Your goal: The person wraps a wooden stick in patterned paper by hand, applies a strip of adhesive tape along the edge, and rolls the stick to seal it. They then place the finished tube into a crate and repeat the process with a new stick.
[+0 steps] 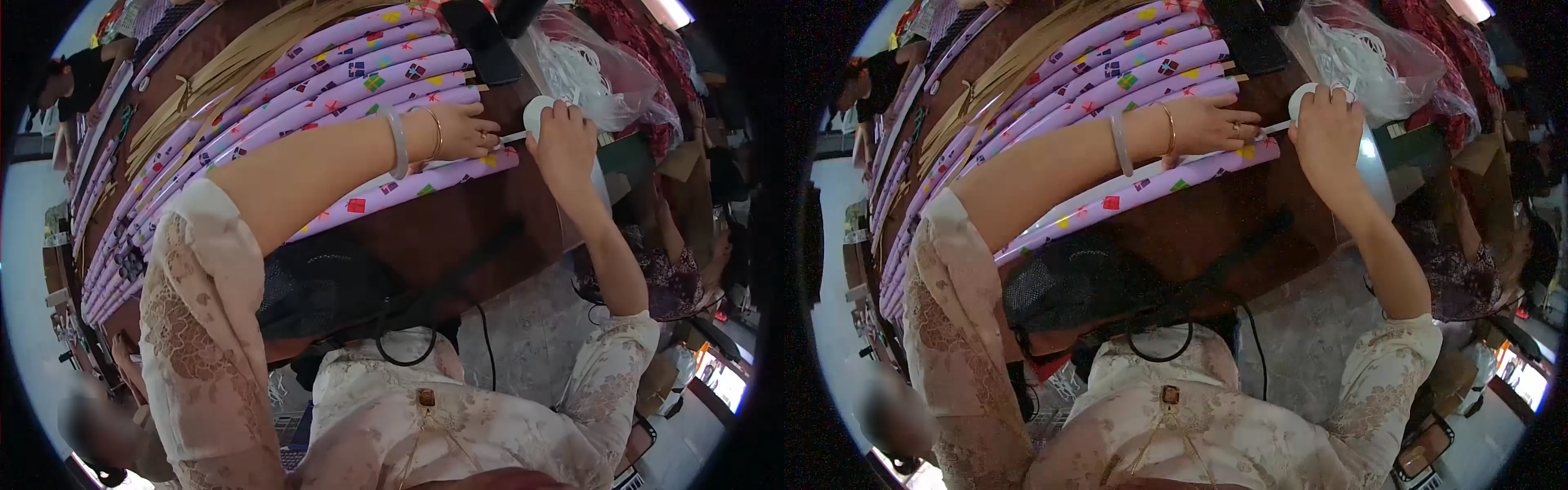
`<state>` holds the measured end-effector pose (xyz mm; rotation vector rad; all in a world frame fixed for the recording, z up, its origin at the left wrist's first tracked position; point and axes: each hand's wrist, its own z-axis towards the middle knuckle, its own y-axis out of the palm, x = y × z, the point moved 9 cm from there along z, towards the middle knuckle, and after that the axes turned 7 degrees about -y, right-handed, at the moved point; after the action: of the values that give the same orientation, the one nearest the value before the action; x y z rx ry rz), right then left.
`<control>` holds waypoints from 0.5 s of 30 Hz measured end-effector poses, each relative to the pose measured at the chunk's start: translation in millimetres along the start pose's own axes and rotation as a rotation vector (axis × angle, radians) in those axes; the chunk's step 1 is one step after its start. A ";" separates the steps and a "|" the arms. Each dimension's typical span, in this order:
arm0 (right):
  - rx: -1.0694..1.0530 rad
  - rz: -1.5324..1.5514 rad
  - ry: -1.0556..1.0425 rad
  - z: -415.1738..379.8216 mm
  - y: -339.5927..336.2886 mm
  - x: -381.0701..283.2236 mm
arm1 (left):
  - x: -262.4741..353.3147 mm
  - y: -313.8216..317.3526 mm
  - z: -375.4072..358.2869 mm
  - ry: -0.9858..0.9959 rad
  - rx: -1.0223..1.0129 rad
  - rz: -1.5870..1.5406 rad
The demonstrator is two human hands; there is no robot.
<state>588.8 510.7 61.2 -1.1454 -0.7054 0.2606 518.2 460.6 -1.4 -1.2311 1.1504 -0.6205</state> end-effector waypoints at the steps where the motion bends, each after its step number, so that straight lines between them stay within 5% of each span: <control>1: 0.005 -0.003 -0.006 0.1 -0.8 -1.1 | -0.4 0.5 0.8 -0.010 0.008 0.002; 5: -0.003 -0.024 0.007 1.7 0.0 -2.0 | -4.2 -2.3 -12.6 -0.072 0.141 0.010; 9: 0.031 -0.062 0.004 0.2 2.4 -2.3 | -6.0 -7.8 -27.7 -0.160 -0.070 0.085; 11: 0.003 -0.056 0.021 -0.3 2.8 -1.8 | -5.1 -19.6 -42.5 -0.283 0.110 0.143; 15: -0.046 -0.064 0.048 2.1 8.2 -0.4 | -4.4 -22.1 -56.8 -0.288 0.157 0.025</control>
<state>588.4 515.4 54.1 -1.1666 -0.7072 0.1631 469.1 435.7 25.2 -1.1280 0.8592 -0.4862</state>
